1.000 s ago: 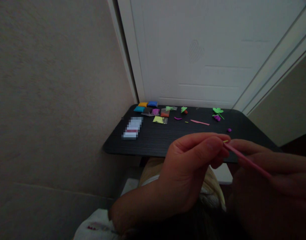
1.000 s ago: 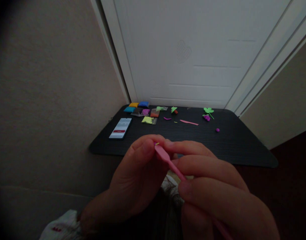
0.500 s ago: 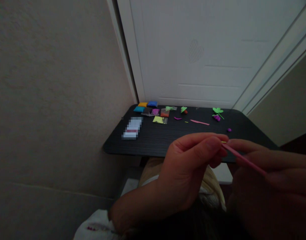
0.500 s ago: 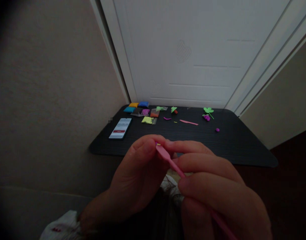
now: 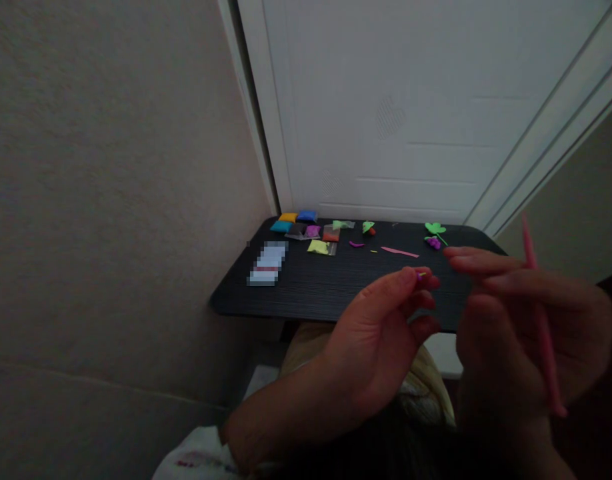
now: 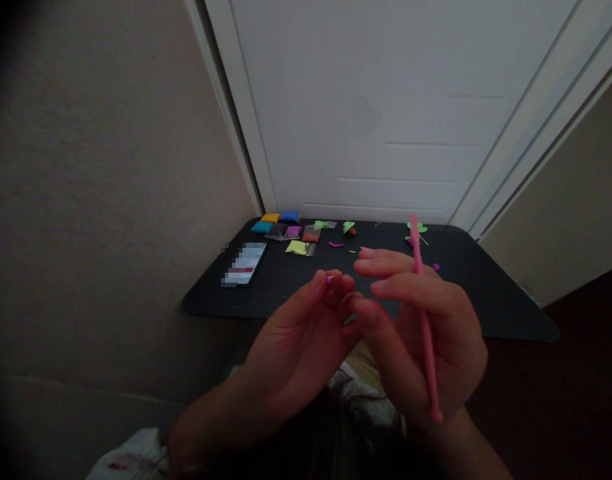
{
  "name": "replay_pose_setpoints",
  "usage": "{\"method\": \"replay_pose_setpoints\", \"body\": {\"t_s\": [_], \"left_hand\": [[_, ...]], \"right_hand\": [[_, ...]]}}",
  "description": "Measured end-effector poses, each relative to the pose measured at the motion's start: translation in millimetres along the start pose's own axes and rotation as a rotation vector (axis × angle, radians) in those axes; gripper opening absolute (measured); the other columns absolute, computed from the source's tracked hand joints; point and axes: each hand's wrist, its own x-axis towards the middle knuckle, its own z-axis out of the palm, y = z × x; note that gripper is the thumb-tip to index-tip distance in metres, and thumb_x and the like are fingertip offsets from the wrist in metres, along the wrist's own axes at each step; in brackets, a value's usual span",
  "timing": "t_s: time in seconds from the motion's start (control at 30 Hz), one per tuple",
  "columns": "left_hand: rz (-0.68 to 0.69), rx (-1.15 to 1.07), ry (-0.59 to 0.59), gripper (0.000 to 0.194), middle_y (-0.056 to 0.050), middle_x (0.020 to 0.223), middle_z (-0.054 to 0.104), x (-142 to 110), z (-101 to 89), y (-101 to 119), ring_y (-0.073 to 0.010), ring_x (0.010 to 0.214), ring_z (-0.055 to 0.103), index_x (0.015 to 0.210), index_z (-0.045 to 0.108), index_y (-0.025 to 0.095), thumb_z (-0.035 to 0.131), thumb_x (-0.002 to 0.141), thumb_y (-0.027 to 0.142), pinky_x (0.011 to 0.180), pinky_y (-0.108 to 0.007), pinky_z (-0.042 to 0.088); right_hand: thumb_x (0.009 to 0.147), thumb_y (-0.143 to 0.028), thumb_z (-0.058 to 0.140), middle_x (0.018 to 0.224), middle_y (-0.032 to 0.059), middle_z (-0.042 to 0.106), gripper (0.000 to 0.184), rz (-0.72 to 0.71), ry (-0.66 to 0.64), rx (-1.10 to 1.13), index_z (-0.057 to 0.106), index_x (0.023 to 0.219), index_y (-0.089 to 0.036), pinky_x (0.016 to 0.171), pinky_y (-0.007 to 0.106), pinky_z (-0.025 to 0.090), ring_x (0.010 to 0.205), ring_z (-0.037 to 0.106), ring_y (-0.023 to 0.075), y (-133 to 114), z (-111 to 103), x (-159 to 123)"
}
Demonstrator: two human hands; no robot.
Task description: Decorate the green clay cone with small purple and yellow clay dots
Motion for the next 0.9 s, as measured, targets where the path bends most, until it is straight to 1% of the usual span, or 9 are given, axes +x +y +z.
{"method": "replay_pose_setpoints", "body": {"t_s": [0.07, 0.1, 0.2, 0.3, 0.43, 0.53, 0.73, 0.8, 0.9], "left_hand": [[0.01, -0.004, 0.019, 0.01, -0.001, 0.081, 0.063, 0.6, -0.4, -1.1, -0.0073, 0.073, 0.054, 0.079, 0.064, 0.013, 0.057, 0.077, 0.02, 0.07, -0.021, 0.043], [0.01, -0.001, 0.026, 0.01, -0.001, 0.08, 0.063, 0.8, -0.4, -1.4, -0.0075, 0.073, 0.054, 0.078, 0.064, 0.012, 0.058, 0.076, 0.019, 0.07, -0.021, 0.043], [0.016, 0.02, 0.026, 0.009, -0.001, 0.077, 0.062, 0.9, -0.3, -1.9, -0.0074, 0.071, 0.054, 0.076, 0.065, 0.01, 0.058, 0.075, 0.016, 0.071, -0.021, 0.043], [0.038, 0.051, -0.01, 0.01, -0.002, 0.078, 0.061, 0.8, -1.0, -2.0, -0.0068, 0.072, 0.052, 0.076, 0.065, 0.01, 0.055, 0.077, 0.014, 0.071, -0.021, 0.043], [0.044, 0.139, -0.026, 0.013, -0.004, 0.082, 0.06, 1.6, -4.2, -2.0, -0.0093, 0.077, 0.051, 0.082, 0.065, 0.01, 0.053, 0.079, 0.015, 0.073, -0.025, 0.042], [0.036, 0.171, -0.028, 0.014, -0.004, 0.082, 0.059, 2.4, -6.6, -1.9, -0.0104, 0.078, 0.051, 0.082, 0.065, 0.01, 0.054, 0.078, 0.017, 0.074, -0.026, 0.042], [0.024, 0.188, -0.012, 0.012, -0.004, 0.08, 0.06, 2.7, -8.3, -1.9, -0.0116, 0.079, 0.051, 0.077, 0.066, 0.011, 0.056, 0.076, 0.018, 0.073, -0.026, 0.041], [0.008, 0.176, -0.002, 0.01, -0.002, 0.079, 0.059, 2.8, -8.7, -2.0, -0.0102, 0.075, 0.05, 0.076, 0.066, 0.012, 0.058, 0.074, 0.018, 0.074, -0.025, 0.041], [-0.011, 0.159, 0.003, 0.011, -0.002, 0.082, 0.057, 2.5, -9.3, -2.7, -0.0083, 0.074, 0.049, 0.083, 0.064, 0.013, 0.06, 0.074, 0.018, 0.074, -0.025, 0.04]], "right_hand": [[0.059, 0.004, 0.063, 0.097, 0.0026, 0.061, 0.043, 0.012, -0.077, 0.031, 0.056, 0.093, -0.021, 0.093, 0.047, 0.041, 0.094, 0.057, 0.0225, 4.5, -1.7, 1.0], [0.057, 0.007, 0.063, 0.1, 0.003, 0.061, 0.047, 0.025, -0.13, 0.034, 0.054, 0.095, -0.021, 0.094, 0.047, 0.04, 0.096, 0.056, 0.0228, 5.8, -2.9, 1.7], [0.061, 0.004, 0.063, 0.101, 0.0027, 0.06, 0.042, 0.059, -0.279, -0.039, 0.053, 0.093, -0.021, 0.094, 0.044, 0.041, 0.1, 0.055, 0.0225, 7.1, -7.6, 5.1], [0.063, 0.002, 0.063, 0.097, 0.0016, 0.06, 0.036, 0.048, -0.34, -0.102, 0.053, 0.09, -0.02, 0.091, 0.041, 0.044, 0.095, 0.057, 0.0211, 7.4, -12.0, 8.1], [0.064, 0.002, 0.063, 0.095, 0.0022, 0.06, 0.034, 0.069, -0.344, -0.105, 0.052, 0.088, -0.02, 0.091, 0.044, 0.043, 0.094, 0.058, 0.0214, 7.6, -14.1, 7.9], [0.063, 0.002, 0.064, 0.093, 0.0023, 0.059, 0.035, 0.078, -0.354, -0.11, 0.051, 0.086, -0.02, 0.089, 0.046, 0.043, 0.095, 0.057, 0.0227, 6.9, -14.0, 6.6], [0.064, 0.001, 0.063, 0.091, 0.0018, 0.059, 0.033, 0.107, -0.345, -0.101, 0.049, 0.084, -0.021, 0.079, 0.039, 0.048, 0.09, 0.059, 0.021, 6.1, -15.0, 5.4], [0.064, 0.002, 0.062, 0.089, 0.0008, 0.059, 0.032, 0.111, -0.34, -0.081, 0.049, 0.084, -0.021, 0.08, 0.038, 0.048, 0.089, 0.058, 0.0195, 6.3, -15.2, 5.4], [0.064, 0.003, 0.061, 0.085, -0.0005, 0.058, 0.032, 0.113, -0.319, -0.034, 0.05, 0.083, -0.021, 0.082, 0.037, 0.047, 0.087, 0.058, 0.0179, 6.3, -14.1, 4.9]]}}
